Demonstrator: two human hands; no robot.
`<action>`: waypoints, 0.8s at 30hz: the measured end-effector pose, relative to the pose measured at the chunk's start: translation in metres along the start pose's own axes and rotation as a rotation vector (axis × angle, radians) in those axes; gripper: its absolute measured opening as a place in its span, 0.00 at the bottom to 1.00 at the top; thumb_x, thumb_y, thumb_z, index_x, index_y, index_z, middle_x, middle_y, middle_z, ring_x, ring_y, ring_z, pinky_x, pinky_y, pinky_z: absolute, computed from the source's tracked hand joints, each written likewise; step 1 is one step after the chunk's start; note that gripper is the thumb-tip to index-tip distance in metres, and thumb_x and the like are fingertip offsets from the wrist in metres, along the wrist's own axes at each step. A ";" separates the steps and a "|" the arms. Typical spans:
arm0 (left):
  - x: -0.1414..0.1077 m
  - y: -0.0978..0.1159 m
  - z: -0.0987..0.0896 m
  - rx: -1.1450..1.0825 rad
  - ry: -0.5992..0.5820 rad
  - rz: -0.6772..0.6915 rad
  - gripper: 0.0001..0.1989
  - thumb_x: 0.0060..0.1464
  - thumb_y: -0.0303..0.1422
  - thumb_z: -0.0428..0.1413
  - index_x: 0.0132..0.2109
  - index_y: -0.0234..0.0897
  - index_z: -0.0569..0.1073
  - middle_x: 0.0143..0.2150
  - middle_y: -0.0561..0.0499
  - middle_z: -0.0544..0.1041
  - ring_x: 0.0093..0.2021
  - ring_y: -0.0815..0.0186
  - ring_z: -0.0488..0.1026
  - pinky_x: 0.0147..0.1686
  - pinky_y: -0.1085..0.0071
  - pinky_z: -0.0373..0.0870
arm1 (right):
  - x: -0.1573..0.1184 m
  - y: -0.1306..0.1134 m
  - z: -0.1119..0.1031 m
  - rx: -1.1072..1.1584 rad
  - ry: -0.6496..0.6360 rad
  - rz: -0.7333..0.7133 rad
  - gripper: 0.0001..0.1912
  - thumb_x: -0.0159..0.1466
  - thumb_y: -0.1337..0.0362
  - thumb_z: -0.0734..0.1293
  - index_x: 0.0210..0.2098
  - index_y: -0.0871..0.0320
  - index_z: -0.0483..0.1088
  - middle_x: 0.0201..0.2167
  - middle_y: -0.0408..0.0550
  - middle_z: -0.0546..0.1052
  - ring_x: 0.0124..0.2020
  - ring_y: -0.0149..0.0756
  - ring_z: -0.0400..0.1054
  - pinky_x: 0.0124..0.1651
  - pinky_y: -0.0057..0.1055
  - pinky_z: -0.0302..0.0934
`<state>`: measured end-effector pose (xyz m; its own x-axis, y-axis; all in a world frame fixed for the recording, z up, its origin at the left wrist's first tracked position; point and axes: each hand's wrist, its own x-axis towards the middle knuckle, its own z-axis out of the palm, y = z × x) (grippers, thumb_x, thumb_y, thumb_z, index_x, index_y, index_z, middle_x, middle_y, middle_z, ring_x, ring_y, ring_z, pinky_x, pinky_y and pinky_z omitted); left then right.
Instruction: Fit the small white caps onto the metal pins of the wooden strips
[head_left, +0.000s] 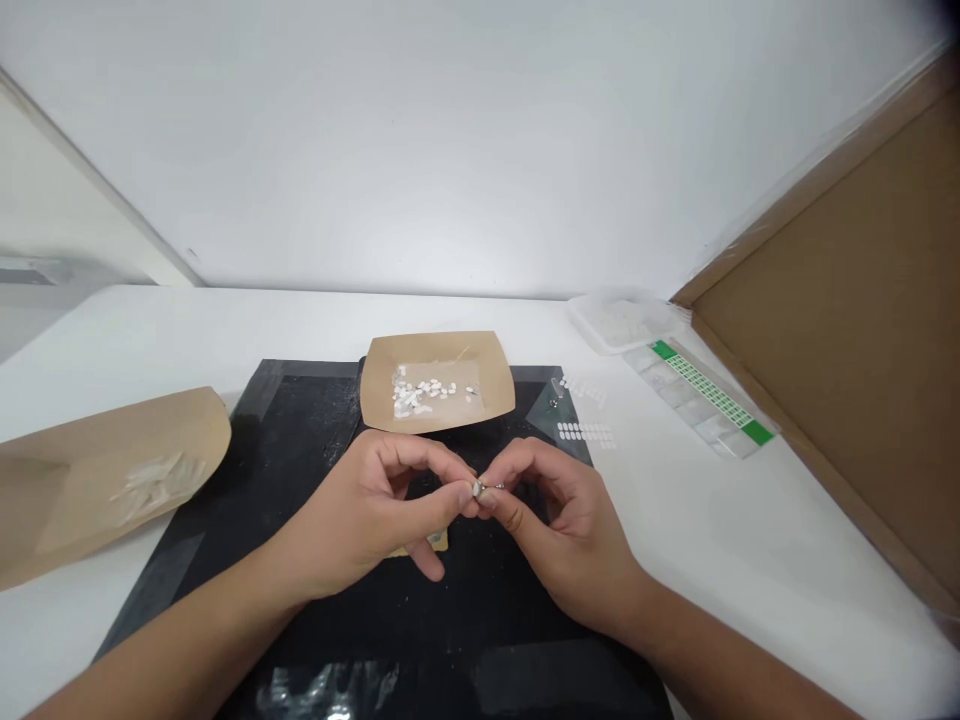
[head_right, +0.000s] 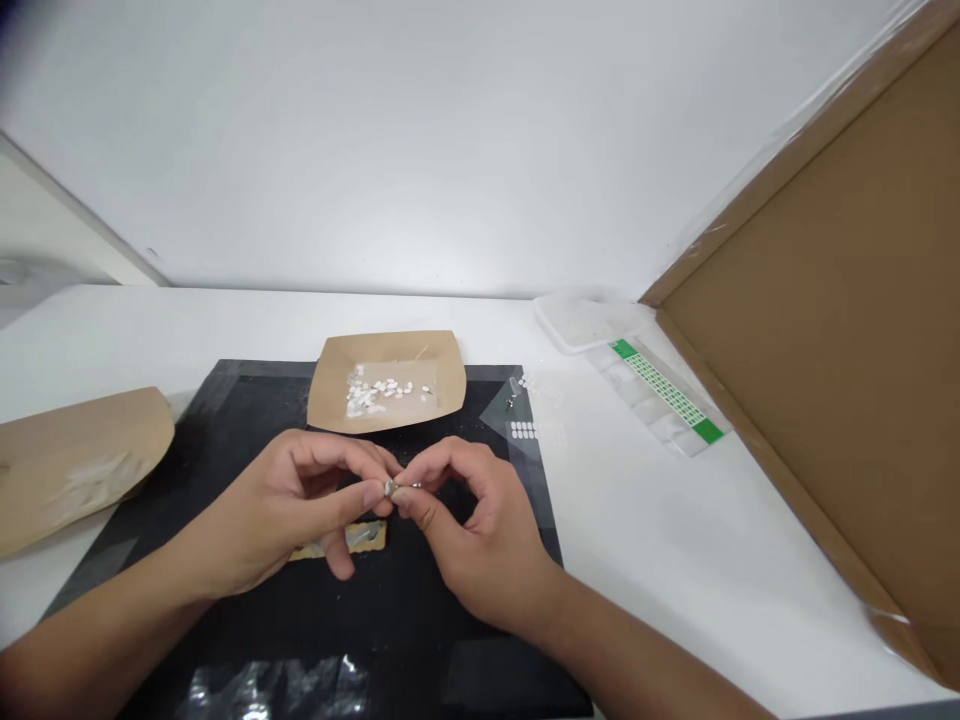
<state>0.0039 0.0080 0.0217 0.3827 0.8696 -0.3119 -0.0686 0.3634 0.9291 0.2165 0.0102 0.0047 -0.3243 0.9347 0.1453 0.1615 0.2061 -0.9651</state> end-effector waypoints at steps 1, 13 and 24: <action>0.000 0.001 -0.001 -0.010 -0.023 -0.006 0.13 0.58 0.40 0.69 0.37 0.32 0.85 0.41 0.45 0.82 0.27 0.71 0.77 0.21 0.77 0.83 | 0.000 0.000 0.000 0.012 -0.003 -0.006 0.04 0.69 0.63 0.74 0.36 0.53 0.78 0.32 0.42 0.81 0.35 0.36 0.75 0.42 0.35 0.67; -0.004 0.005 0.002 0.164 0.055 0.085 0.13 0.59 0.40 0.68 0.40 0.33 0.85 0.43 0.44 0.82 0.31 0.66 0.79 0.24 0.73 0.84 | 0.005 0.006 -0.007 -0.281 0.026 -0.412 0.09 0.69 0.73 0.71 0.39 0.51 0.73 0.33 0.38 0.82 0.33 0.33 0.75 0.45 0.39 0.59; -0.005 -0.009 0.016 0.641 0.286 0.570 0.08 0.66 0.31 0.60 0.43 0.39 0.85 0.41 0.45 0.82 0.40 0.64 0.80 0.23 0.80 0.72 | 0.005 0.006 0.001 -0.452 0.171 -0.413 0.09 0.69 0.74 0.69 0.37 0.53 0.72 0.31 0.38 0.80 0.32 0.35 0.75 0.45 0.39 0.57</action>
<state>0.0172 -0.0043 0.0182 0.1986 0.9417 0.2717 0.3811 -0.3296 0.8638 0.2148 0.0152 -0.0004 -0.2968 0.7774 0.5546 0.4446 0.6265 -0.6402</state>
